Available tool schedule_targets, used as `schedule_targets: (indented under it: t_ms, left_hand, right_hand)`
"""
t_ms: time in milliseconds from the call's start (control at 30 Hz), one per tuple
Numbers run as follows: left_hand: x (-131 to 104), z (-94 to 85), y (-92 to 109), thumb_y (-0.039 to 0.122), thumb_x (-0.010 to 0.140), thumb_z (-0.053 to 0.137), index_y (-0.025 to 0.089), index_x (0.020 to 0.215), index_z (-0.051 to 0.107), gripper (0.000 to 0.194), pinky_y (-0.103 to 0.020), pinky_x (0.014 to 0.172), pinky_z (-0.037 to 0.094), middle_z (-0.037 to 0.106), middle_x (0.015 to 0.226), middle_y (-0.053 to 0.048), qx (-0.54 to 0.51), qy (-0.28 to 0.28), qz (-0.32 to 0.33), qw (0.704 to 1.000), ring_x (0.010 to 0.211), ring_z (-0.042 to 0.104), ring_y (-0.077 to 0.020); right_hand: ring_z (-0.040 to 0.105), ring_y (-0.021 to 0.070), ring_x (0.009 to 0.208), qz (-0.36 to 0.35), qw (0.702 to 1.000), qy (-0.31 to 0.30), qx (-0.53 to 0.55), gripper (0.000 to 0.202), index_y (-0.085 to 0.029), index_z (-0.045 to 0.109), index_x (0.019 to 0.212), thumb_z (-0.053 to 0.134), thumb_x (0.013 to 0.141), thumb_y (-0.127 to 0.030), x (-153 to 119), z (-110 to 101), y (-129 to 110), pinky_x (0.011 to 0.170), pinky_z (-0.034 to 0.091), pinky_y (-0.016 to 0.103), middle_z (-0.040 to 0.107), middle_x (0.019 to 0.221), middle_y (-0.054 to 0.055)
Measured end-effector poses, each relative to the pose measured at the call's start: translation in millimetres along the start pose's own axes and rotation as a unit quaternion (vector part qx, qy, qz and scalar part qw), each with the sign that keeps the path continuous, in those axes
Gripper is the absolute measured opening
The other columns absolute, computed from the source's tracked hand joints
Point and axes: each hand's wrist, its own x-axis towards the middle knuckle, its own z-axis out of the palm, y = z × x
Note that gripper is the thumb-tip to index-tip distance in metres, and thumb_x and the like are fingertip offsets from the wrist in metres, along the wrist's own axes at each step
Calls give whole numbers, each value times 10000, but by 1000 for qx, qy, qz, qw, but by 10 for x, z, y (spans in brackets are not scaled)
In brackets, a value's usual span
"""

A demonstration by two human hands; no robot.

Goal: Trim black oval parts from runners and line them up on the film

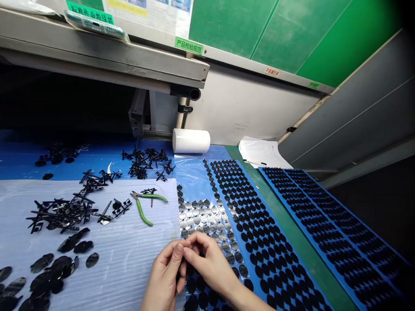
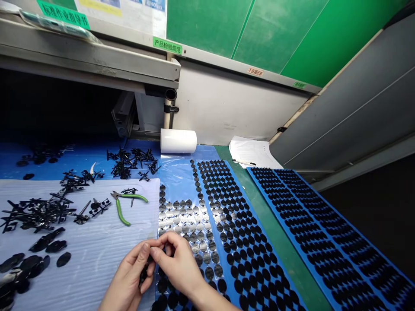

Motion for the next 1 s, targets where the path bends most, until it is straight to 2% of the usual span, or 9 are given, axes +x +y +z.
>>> schedule_targets:
  t_ms: [67,133,200,300,367,467,567,633,1000]
  left_hand:
    - [-32,44,19,460,653,614,170,903,611,383,-134,337,251,496,538,29,-15,25,-10,1000,422,368,-51]
    - [-59,79,37,452,655,612,190,957,587,400,-149,366,300,556,620,13,-38,40,-26,998,454,425,-65]
    - [-71,89,38,419,640,637,190,915,588,360,-156,398,326,578,656,11,-56,33,-39,997,467,442,-64]
    - [-53,46,6,368,652,640,173,825,591,265,-161,460,355,557,558,25,-54,1,-52,997,460,441,-61]
    - [-29,-7,-28,350,658,637,170,832,580,257,-167,494,366,565,522,18,-36,-14,-57,998,463,455,-68]
    - [-5,-82,-63,333,632,661,164,840,566,285,-177,512,370,594,536,-6,-14,-18,-63,998,475,475,-78]
    - [-8,-128,-58,332,598,683,160,816,570,299,-184,490,359,591,520,-7,4,-19,-63,998,451,465,-78]
    - [-17,-154,-37,350,583,689,157,790,574,306,-195,473,352,580,496,-1,18,-18,-60,998,427,456,-79]
    - [16,-384,-41,418,531,712,146,767,575,386,-189,428,303,559,443,11,38,8,-53,998,373,429,-69]
  right_hand:
    - [438,93,519,-10,1000,4,-3,168,-158,548,742,519,795,-315,-20,14,23,505,359,205,478,553,-40]
    - [478,109,585,-52,997,33,-53,147,-169,563,718,523,795,-289,-59,28,20,556,382,223,516,620,-19]
    - [504,130,669,-103,987,61,-104,120,-180,592,709,532,786,-250,-96,30,-8,623,402,248,528,688,-1]
    - [529,142,713,-156,976,72,-134,102,-193,628,759,533,786,-217,-61,-69,-53,660,429,265,538,730,15]
    - [539,144,719,-178,965,96,-169,106,-198,626,787,524,800,-227,70,-253,-37,641,441,261,566,751,20]
    - [534,168,770,-181,924,178,-284,150,-194,603,820,470,838,-259,385,-666,93,680,429,299,606,798,35]
    - [519,193,801,-182,908,179,-331,141,-185,603,765,504,816,-273,664,-1024,276,743,390,339,612,815,48]
    - [521,191,798,-183,900,163,-360,138,-195,605,741,521,805,-283,761,-1139,373,746,375,335,619,805,35]
    - [508,190,841,-178,866,131,-449,177,-221,592,790,451,847,-312,819,-1084,484,714,332,315,621,854,19]
